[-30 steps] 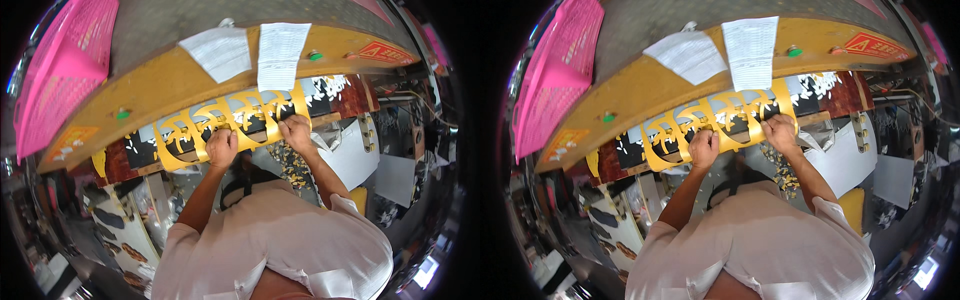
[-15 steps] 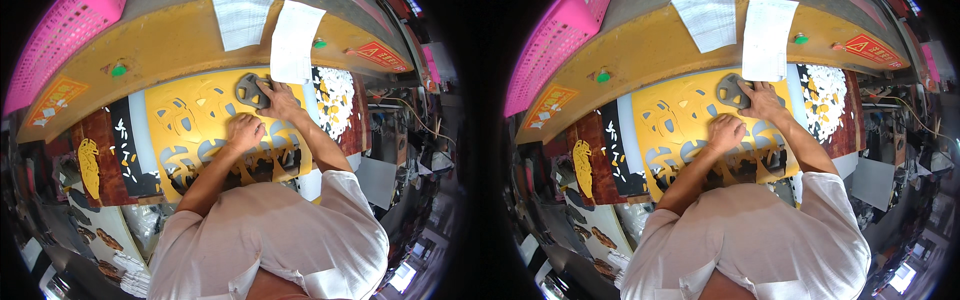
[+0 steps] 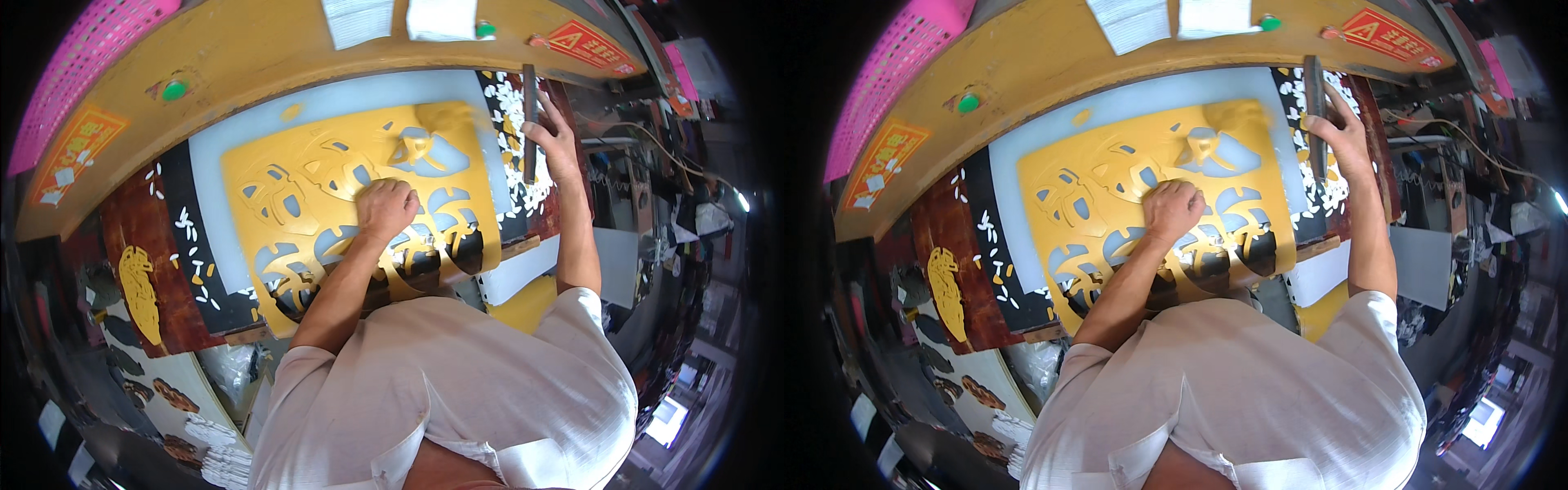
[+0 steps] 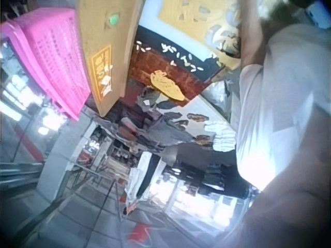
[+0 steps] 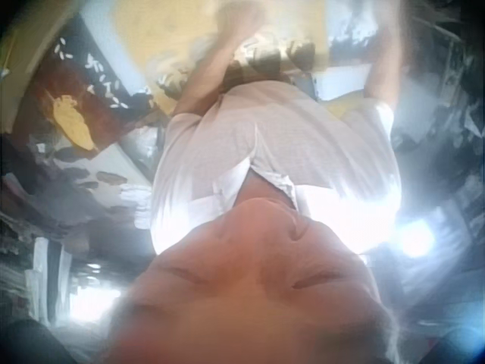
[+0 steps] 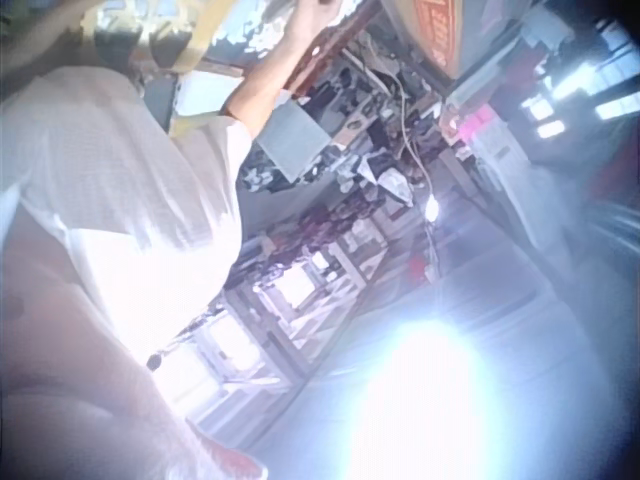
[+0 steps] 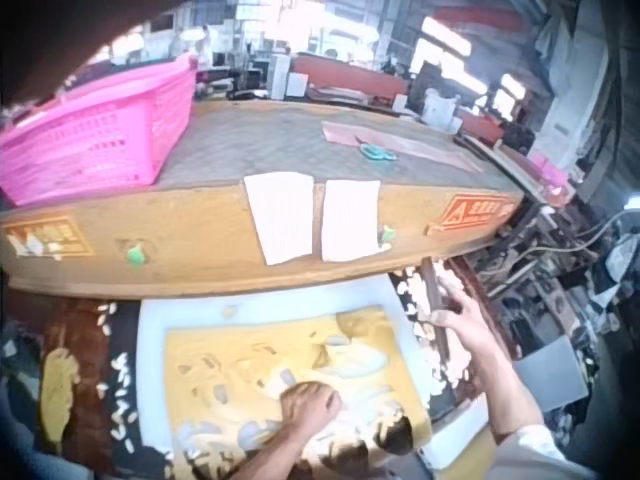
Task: The person removes cutout shapes from a yellow sheet on a workbench, then sweeps debris into a black bag. The person handles the yellow sheet and debris by hand, moving the sheet aside and collecting the cutouts into a bag.
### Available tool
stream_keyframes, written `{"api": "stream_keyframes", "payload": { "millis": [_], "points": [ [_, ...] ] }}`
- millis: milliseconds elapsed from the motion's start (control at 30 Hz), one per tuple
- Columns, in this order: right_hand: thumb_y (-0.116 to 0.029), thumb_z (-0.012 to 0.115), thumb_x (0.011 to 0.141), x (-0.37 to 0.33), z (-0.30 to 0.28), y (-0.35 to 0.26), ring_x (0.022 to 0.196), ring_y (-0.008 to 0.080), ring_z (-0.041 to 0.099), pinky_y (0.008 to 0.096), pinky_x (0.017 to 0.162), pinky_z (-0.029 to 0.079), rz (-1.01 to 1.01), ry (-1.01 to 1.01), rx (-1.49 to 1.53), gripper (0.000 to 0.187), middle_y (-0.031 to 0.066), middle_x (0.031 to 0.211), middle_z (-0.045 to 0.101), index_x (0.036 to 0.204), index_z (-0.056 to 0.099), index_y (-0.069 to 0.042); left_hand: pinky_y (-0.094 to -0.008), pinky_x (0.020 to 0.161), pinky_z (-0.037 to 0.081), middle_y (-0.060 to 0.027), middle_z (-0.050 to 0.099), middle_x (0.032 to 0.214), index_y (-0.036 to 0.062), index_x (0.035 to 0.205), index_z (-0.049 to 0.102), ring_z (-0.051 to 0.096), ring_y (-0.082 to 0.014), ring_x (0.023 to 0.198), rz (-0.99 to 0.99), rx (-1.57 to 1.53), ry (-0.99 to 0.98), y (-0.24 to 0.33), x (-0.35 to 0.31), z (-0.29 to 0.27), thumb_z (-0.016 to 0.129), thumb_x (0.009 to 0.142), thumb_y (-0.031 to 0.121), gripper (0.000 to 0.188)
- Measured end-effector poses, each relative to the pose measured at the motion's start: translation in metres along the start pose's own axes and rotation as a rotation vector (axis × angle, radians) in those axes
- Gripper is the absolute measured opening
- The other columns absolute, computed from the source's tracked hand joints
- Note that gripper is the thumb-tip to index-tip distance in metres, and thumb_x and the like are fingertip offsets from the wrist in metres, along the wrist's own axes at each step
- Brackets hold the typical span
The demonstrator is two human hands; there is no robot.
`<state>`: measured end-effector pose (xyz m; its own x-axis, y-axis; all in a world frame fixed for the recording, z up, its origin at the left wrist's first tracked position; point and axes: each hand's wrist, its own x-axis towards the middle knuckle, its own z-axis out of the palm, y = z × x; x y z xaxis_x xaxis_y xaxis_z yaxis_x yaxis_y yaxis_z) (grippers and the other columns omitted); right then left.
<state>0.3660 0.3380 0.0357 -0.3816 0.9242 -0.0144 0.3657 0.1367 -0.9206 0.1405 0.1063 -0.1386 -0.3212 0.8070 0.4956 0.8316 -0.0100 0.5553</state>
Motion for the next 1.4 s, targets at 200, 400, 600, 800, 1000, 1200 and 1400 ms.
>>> {"api": "stream_keyframes", "payload": {
  "millis": [200,400,600,800,1000,1200,1400],
  "points": [
    [-0.038,0.091,0.069,-0.038,-0.052,0.095,0.099,0.0187,0.070,0.0300,0.090,0.055,0.407,0.118,-0.100,0.104,0.0159,0.118,0.073,0.156,0.050,0.002,-0.0445,0.074,0.054,-0.0086,0.066,0.097,0.0110,0.092,0.065,0.066,-0.0304,0.093,-0.097,0.067,-0.145,0.013,0.010,-0.005,0.082,0.080,0.026,0.025],
    [-0.054,0.086,0.063,-0.061,-0.040,0.165,0.119,0.0348,0.068,0.0398,0.104,0.053,0.436,0.119,-0.619,0.111,0.0282,0.133,0.068,0.156,0.052,-0.005,-0.0472,0.092,0.049,-0.0141,0.059,0.124,0.0038,0.118,0.065,0.057,-0.0349,0.115,0.001,0.326,-0.193,0.017,0.058,0.022,0.084,0.082,0.037,0.053],
    [-0.028,0.072,0.089,-0.059,0.018,0.128,0.134,0.0479,0.051,0.0555,0.114,0.042,-0.187,0.289,-0.780,0.059,0.0308,0.149,0.052,0.142,0.063,-0.004,-0.0456,0.076,0.051,-0.0128,0.064,0.102,0.0031,0.112,0.063,0.063,-0.0331,0.090,-0.039,0.319,-0.228,-0.014,0.098,0.044,0.074,0.095,0.038,0.040],
    [-0.024,0.065,0.095,-0.039,0.151,0.106,0.140,0.0400,0.049,0.0539,0.120,0.036,-0.550,-0.038,-0.450,0.039,0.0181,0.145,0.059,0.125,0.071,0.000,-0.0339,0.053,0.046,-0.0004,0.051,0.072,0.0118,0.092,0.048,0.047,-0.0167,0.055,-0.981,-1.199,0.347,-0.063,0.112,-0.047,0.052,0.113,0.030,0.028],
    [-0.027,0.064,0.095,-0.040,0.170,0.126,0.145,0.0344,0.046,0.0557,0.123,0.030,-0.581,-0.007,-0.559,0.035,0.0094,0.146,0.061,0.119,0.076,-0.005,-0.0276,0.045,0.037,0.0015,0.048,0.068,0.0133,0.090,0.048,0.038,-0.0125,0.049,-1.144,-1.631,0.601,-0.096,0.045,-0.139,0.051,0.113,0.035,0.032],
    [-0.012,0.066,0.094,-0.029,0.163,0.099,0.120,0.0313,0.065,0.0432,0.107,0.050,-0.557,0.086,-0.273,0.028,0.0135,0.125,0.071,0.118,0.075,-0.001,-0.0260,0.048,0.049,0.0000,0.057,0.075,0.0098,0.099,0.056,0.055,-0.0111,0.058,-0.991,-1.067,0.420,-0.047,0.015,-0.183,0.066,0.106,0.030,0.024],
    [-0.019,0.069,0.096,-0.028,0.171,0.055,0.077,0.0222,0.067,0.0344,0.075,0.055,0.149,-0.360,-0.027,0.026,0.0115,0.085,0.075,0.112,0.075,0.001,-0.0339,0.068,0.062,-0.0036,0.062,0.085,0.0077,0.107,0.060,0.063,-0.0137,0.073,-1.094,-0.975,0.210,-0.028,0.011,-0.146,0.070,0.104,0.028,0.023]
  ]
}}
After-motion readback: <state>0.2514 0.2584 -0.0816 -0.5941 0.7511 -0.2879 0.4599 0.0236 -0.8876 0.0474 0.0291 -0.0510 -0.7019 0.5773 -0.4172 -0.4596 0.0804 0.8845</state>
